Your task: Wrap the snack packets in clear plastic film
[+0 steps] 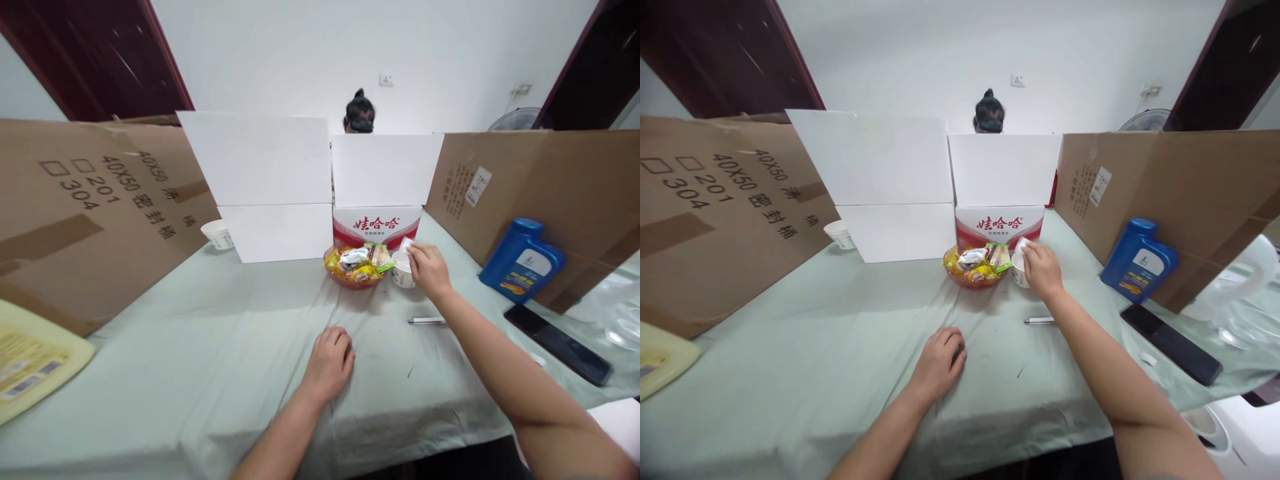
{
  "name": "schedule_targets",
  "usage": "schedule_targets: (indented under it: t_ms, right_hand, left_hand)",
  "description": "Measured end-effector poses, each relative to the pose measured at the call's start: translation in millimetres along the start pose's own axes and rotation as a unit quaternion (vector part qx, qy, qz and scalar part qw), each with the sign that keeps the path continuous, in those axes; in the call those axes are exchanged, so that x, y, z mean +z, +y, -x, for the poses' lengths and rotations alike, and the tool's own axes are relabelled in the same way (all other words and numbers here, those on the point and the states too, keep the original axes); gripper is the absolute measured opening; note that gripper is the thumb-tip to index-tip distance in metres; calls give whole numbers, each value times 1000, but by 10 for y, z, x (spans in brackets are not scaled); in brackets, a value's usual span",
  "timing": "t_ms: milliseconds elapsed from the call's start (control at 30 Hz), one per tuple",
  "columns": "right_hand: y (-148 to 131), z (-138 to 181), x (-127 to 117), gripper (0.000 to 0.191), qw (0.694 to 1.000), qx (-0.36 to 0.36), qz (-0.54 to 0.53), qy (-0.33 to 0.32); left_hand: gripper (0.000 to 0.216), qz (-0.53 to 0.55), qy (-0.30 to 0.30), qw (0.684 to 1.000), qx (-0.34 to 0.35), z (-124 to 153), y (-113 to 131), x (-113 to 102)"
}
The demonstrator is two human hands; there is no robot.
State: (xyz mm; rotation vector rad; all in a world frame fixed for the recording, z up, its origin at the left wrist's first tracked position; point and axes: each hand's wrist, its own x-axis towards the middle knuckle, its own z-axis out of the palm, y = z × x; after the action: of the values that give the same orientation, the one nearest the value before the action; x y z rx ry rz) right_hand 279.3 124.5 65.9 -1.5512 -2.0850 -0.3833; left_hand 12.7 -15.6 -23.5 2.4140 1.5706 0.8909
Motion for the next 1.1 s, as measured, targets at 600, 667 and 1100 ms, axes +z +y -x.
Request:
schedule_targets:
  t_ms: [600, 667, 1100]
  right_hand:
    - [1120, -495, 197, 31, 955, 130, 141, -227]
    - [1250, -624, 275, 40, 960, 155, 115, -201]
    - [283, -595, 774, 46, 964, -75, -181, -177]
  left_hand:
    - [19, 7, 11, 999, 31, 69, -60, 92]
    - [19, 11, 1, 1000, 26, 56, -57, 67]
    - [16, 31, -39, 999, -11, -12, -19, -49]
